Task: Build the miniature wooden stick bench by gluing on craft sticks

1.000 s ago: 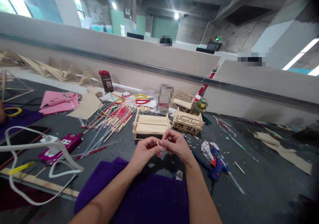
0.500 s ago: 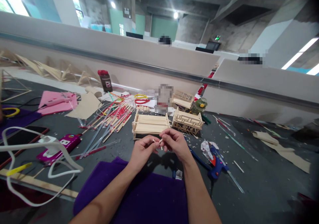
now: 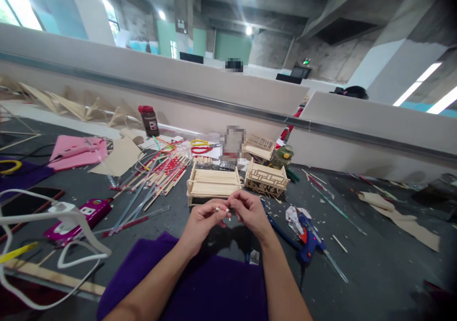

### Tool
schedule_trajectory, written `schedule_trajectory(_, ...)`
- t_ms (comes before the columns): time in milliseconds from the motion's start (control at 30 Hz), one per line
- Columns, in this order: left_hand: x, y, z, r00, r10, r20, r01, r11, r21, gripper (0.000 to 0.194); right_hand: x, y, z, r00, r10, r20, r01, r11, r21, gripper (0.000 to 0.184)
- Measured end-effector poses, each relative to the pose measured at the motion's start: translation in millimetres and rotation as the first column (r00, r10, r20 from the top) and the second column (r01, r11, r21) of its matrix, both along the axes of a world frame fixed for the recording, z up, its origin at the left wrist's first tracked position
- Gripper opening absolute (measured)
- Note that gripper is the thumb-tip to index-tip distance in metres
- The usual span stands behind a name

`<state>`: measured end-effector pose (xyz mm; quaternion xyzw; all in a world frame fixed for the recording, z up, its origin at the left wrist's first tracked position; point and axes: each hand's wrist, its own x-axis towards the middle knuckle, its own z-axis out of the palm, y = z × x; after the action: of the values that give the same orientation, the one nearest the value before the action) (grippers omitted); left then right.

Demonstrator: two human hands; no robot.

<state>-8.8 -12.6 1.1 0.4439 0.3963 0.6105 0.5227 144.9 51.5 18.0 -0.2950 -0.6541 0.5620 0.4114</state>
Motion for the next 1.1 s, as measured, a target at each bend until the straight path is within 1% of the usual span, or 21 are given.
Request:
schedule_trajectory(67, 0.3, 0.2, 0.2, 1.000, 0.016, -0.008, -0.016, 1.000, 0.002, 0.022, 0.5, -1.4, 1.1, 0.986, -0.132, -0.104, 0.136, 0.990, 0.026, 0.037)
schedule_trajectory(167, 1.6, 0.3, 0.5, 1.000, 0.017, -0.011, -0.017, 1.000, -0.016, 0.024, 2.6, -2.1, 4.3, 0.906, -0.329, -0.265, 0.354, 0.934, 0.050, 0.035)
schedule_trajectory(200, 2.1, 0.3, 0.5, 1.000, 0.013, -0.014, -0.014, 1.000, -0.022, 0.026, 3.1, -2.0, 5.6, 0.886, -0.364, -0.287, 0.393, 0.918, 0.050, 0.038)
schedule_trajectory(233, 2.6, 0.3, 0.6, 1.000, 0.010, -0.018, -0.010, 1.000, -0.026, 0.027, 3.4, -1.7, 6.9, 0.878, -0.381, -0.291, 0.410, 0.911, 0.046, 0.049)
schedule_trajectory(267, 3.0, 0.3, 0.7, 1.000, 0.012, -0.024, -0.012, 1.000, -0.027, 0.028, 3.5, -1.2, 8.0, 0.879, -0.385, -0.283, 0.412, 0.910, 0.041, 0.061)
schedule_trajectory(333, 3.2, 0.3, 1.2, 0.999, 0.020, -0.032, -0.021, 1.000, -0.021, 0.029, 2.9, -0.1, 9.1, 0.889, -0.376, -0.260, 0.399, 0.916, 0.039, 0.076)
schedule_trajectory(467, 2.5, -0.1, 1.9, 0.999, 0.028, -0.047, -0.028, 1.000, -0.013, 0.027, 1.5, 1.3, 7.5, 0.911, -0.348, -0.221, 0.367, 0.929, 0.052, 0.088)
schedule_trajectory(667, 2.1, 0.3, -1.3, 0.999, -0.005, -0.042, 0.004, 1.000, -0.027, 0.025, 2.0, 0.3, 7.2, 0.922, -0.332, -0.200, 0.350, 0.935, 0.062, 0.090)
schedule_trajectory(867, 1.6, -1.0, 0.4, 0.998, -0.004, -0.067, 0.006, 1.000, 0.023, 0.021, 2.3, -0.1, 8.5, 0.922, -0.335, -0.193, 0.353, 0.933, 0.067, 0.089)
schedule_trajectory(1100, 2.1, -0.2, 0.1, 0.997, -0.013, -0.081, 0.015, 0.999, 0.032, 0.020, 2.6, 0.9, 7.5, 0.924, -0.332, -0.188, 0.351, 0.933, 0.078, 0.085)
